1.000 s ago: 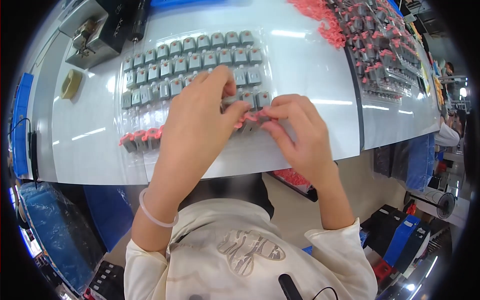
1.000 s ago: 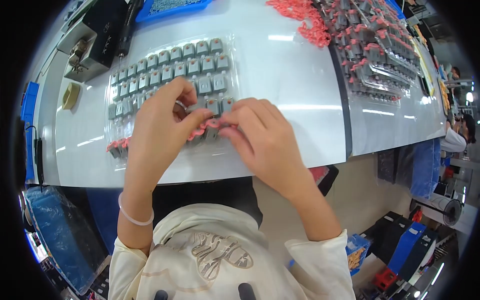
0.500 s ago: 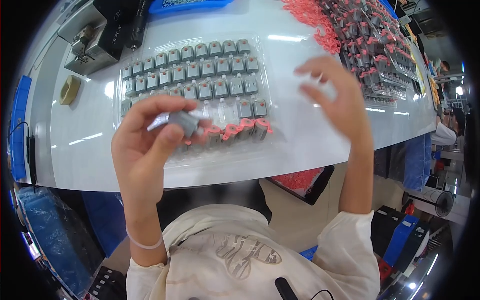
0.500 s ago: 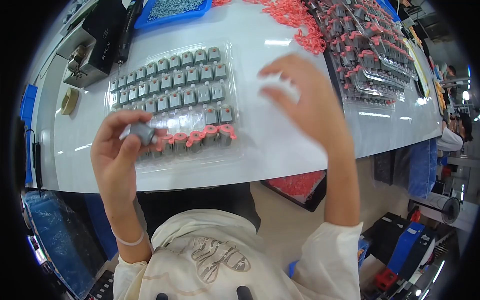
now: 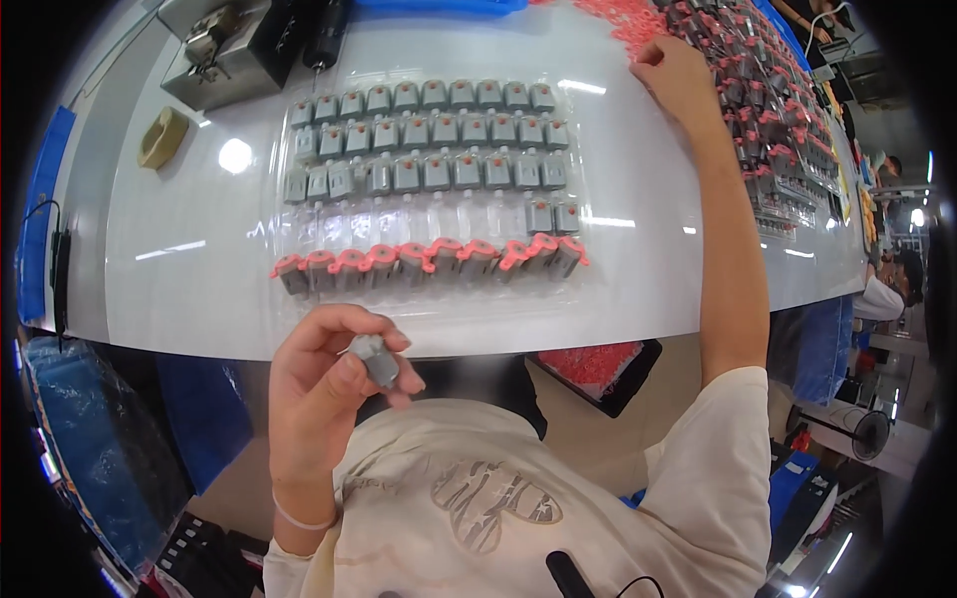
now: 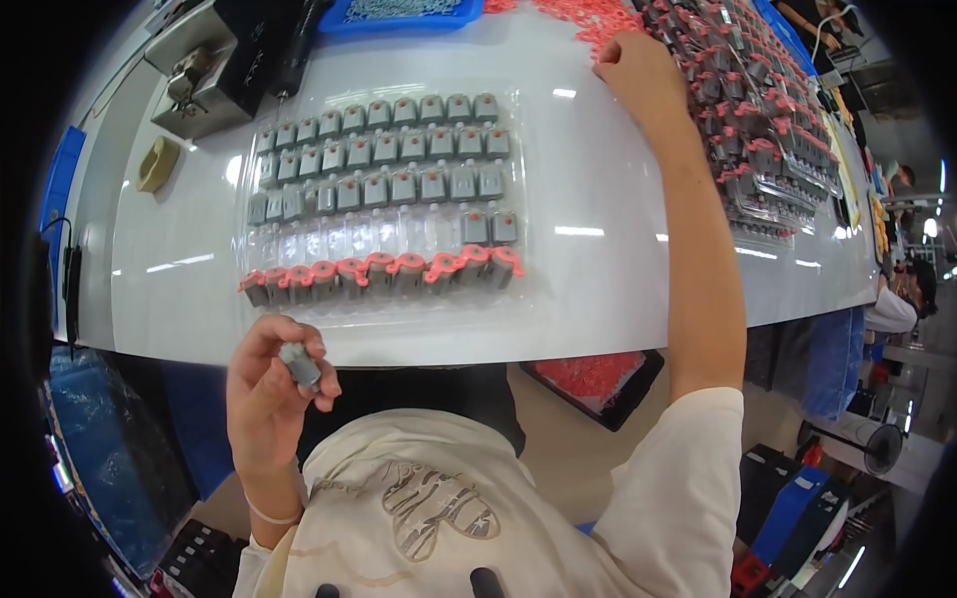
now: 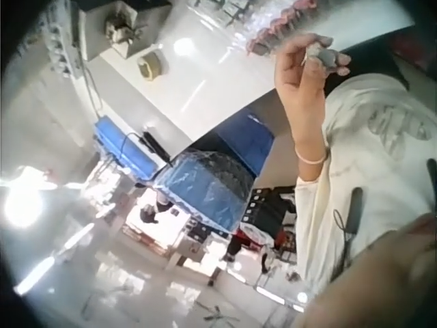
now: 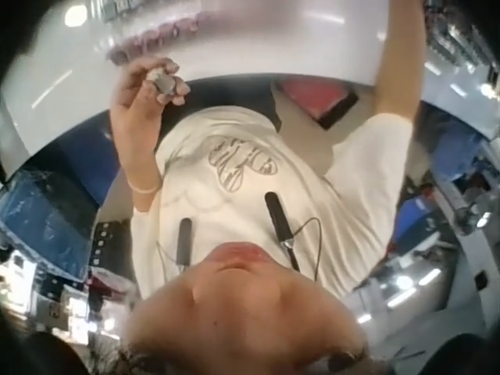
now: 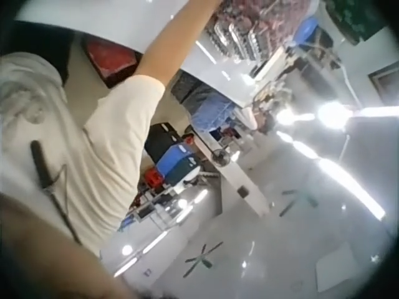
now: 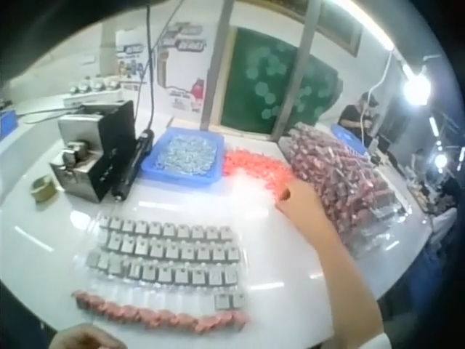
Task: Fitting pink rubber protective caps onto small grey vibration motors and organizing them in a tray.
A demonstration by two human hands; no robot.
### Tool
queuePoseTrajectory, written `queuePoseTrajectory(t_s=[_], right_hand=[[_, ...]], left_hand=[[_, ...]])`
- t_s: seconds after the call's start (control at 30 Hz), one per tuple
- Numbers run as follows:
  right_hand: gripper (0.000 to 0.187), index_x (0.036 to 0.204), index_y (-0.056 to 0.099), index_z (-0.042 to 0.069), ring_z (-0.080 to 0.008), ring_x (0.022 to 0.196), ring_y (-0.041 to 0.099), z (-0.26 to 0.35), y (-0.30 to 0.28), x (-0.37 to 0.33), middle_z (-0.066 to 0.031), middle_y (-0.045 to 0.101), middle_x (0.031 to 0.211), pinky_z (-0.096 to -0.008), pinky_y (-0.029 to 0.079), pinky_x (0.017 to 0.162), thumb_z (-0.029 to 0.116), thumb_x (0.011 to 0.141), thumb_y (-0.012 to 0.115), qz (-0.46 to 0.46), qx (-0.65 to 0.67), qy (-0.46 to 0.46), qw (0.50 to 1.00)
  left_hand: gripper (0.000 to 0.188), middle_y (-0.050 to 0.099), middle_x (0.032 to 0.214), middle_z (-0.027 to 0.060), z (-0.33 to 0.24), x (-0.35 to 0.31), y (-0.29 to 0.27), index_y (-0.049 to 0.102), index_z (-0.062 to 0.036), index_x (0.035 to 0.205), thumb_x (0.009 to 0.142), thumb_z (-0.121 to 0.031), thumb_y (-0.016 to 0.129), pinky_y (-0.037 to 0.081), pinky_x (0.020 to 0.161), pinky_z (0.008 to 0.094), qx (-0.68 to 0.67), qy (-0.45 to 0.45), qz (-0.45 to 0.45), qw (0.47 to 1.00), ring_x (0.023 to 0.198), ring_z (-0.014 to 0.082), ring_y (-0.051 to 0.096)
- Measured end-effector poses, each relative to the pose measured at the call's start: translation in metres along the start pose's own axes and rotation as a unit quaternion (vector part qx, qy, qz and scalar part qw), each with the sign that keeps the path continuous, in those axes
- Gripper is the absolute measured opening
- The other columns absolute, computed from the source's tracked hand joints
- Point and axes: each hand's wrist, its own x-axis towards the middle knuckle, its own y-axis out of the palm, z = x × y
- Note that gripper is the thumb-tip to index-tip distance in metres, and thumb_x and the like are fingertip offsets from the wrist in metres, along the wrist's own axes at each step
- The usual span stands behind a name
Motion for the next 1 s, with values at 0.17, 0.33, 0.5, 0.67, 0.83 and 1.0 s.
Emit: queuePoseTrajectory(t_s=[0.17, 0.33, 0.5, 0.67, 0.83, 1.0], right_hand=[[0.011, 0.082, 0.061, 0.001, -0.0043, 0.069, 0.05, 0.063, -0.05, -0.045, -0.0006, 0.058, 0.076, -0.0195, 0.041, 0.064, 0.01, 0.079, 0.065, 0.077, 0.32, 0.039, 0.943], [0.016, 0.084, 0.058, -0.006, -0.0188, 0.074, 0.061, 0.17, -0.081, -0.134, -0.0136, 0.062, 0.08, -0.0298, 0.051, 0.071, -0.011, 0.07, 0.064, 0.19, 0.574, -0.032, 0.796], [0.018, 0.083, 0.064, -0.006, -0.0176, 0.072, 0.06, 0.203, -0.061, -0.172, -0.0148, 0.062, 0.081, -0.026, 0.047, 0.063, -0.011, 0.066, 0.069, 0.22, 0.611, -0.051, 0.759], [0.016, 0.086, 0.066, -0.003, -0.0163, 0.07, 0.057, 0.214, -0.053, -0.195, -0.013, 0.06, 0.08, -0.0239, 0.045, 0.06, -0.004, 0.07, 0.071, 0.119, 0.581, -0.047, 0.804], [0.019, 0.085, 0.068, 0.004, -0.0149, 0.065, 0.055, 0.211, -0.05, -0.205, -0.0056, 0.061, 0.078, -0.0249, 0.043, 0.057, 0.007, 0.067, 0.075, 0.063, 0.511, -0.095, 0.852], [0.027, 0.083, 0.068, 0.006, -0.0182, 0.067, 0.052, 0.199, -0.049, -0.199, -0.0046, 0.061, 0.08, -0.0272, 0.04, 0.059, 0.025, 0.066, 0.073, 0.018, 0.422, -0.228, 0.877]], left_hand=[[0.04, 0.059, 0.097, 0.0159, 0.017, 0.003, -0.004, 0.05, 0.002, 0.113, 0.083, -0.019, 0.067, 0.053, 0.067, 0.0293, -0.001, 0.095, 0.04, 0.995, 0.081, 0.0233, 0.062], [0.047, 0.06, 0.095, 0.0114, 0.017, 0.004, 0.01, 0.052, 0.0022, 0.112, 0.081, -0.03, 0.069, 0.049, 0.063, 0.0251, 0.029, 0.003, 0.006, 1.0, 0.077, 0.0188, 0.062], [0.032, 0.057, 0.111, 0.0136, 0.031, 0.002, 0.008, 0.051, 0.0058, 0.114, 0.085, -0.001, 0.061, 0.051, 0.083, 0.0295, -0.028, 0.116, 0.072, 0.99, 0.099, 0.0183, 0.059], [0.03, 0.058, 0.105, 0.014, 0.035, -0.005, 0.002, 0.052, 0.0076, 0.109, 0.081, 0.004, 0.063, 0.052, 0.081, 0.0294, 0.062, 0.162, 0.051, 0.983, 0.096, 0.0173, 0.059], [0.027, 0.059, 0.101, 0.0139, 0.033, -0.006, 0.003, 0.053, 0.0081, 0.104, 0.079, 0.008, 0.063, 0.052, 0.079, 0.0285, 0.168, 0.212, 0.062, 0.961, 0.092, 0.0167, 0.06], [0.03, 0.06, 0.098, 0.0122, 0.04, -0.011, 0.009, 0.052, 0.0064, 0.103, 0.076, 0.007, 0.067, 0.053, 0.077, 0.0279, 0.083, 0.152, 0.013, 0.985, 0.088, 0.0168, 0.062]])
